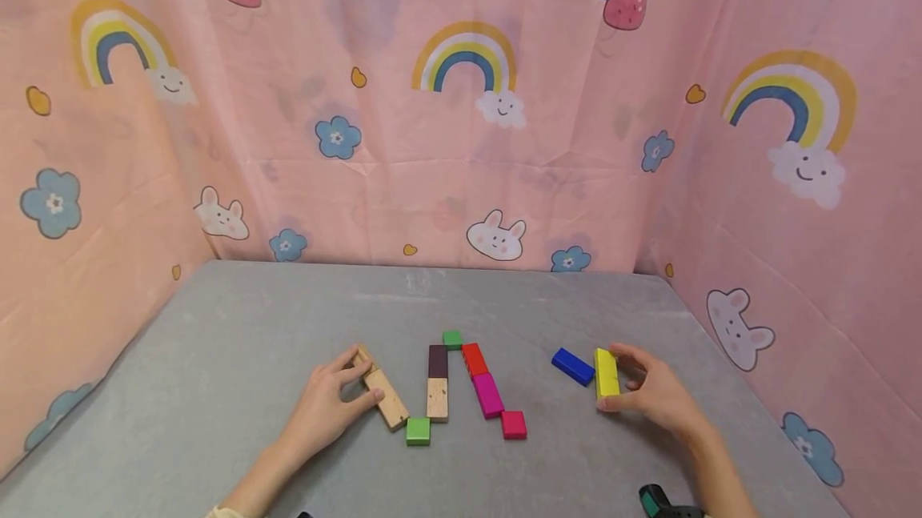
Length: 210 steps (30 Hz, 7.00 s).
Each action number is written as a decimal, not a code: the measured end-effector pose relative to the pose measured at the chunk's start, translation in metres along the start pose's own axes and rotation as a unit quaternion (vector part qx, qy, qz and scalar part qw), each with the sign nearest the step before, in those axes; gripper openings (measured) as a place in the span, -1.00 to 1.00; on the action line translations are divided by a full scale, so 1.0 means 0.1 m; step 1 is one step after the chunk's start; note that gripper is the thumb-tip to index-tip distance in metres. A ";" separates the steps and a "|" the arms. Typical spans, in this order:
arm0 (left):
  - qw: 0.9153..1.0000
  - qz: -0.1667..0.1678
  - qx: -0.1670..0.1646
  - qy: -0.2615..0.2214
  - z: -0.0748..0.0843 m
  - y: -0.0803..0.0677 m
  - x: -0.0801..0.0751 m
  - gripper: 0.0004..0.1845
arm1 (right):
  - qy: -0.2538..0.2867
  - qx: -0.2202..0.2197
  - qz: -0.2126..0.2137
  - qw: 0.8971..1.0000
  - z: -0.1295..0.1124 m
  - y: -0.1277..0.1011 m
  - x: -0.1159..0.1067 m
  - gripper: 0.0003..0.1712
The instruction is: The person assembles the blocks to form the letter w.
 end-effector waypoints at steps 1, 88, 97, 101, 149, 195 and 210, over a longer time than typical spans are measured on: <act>1.000 0.000 0.000 0.000 0.00 0.00 0.00 -0.39 | 0.006 -0.003 0.002 1.000 0.00 0.00 0.00 0.14; 1.000 0.007 0.005 0.010 -0.02 0.02 0.00 -0.40 | 0.058 -0.076 -0.107 0.990 -0.88 0.16 0.63 -0.03; 1.000 0.000 -0.002 0.006 -0.03 0.00 0.01 -0.39 | 0.044 -0.081 -0.114 0.989 -0.87 0.14 0.64 -0.02; 1.000 0.001 -0.002 0.004 -0.03 0.00 0.02 -0.39 | 0.048 -0.078 -0.115 0.989 -0.85 0.13 0.64 -0.03; 1.000 0.001 -0.002 0.007 -0.02 0.01 0.01 -0.38 | -0.019 -0.034 0.038 0.999 -0.37 0.10 0.22 -0.28; 1.000 -0.004 -0.005 0.009 -0.03 0.00 0.01 -0.39 | -0.008 0.000 -0.016 1.000 -0.44 0.10 0.30 -0.30; 1.000 0.001 0.002 0.009 -0.02 0.01 0.01 -0.39 | -0.017 0.013 -0.004 1.000 -0.42 0.10 0.27 -0.27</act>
Point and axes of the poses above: each hand's wrist, its own y-axis towards the middle knuckle, its own x-axis out of the palm, z = x × y, the point moved 6 cm from there along y, towards the middle knuckle, and after that the axes turned 10 degrees about -y, right-handed, at the moved point
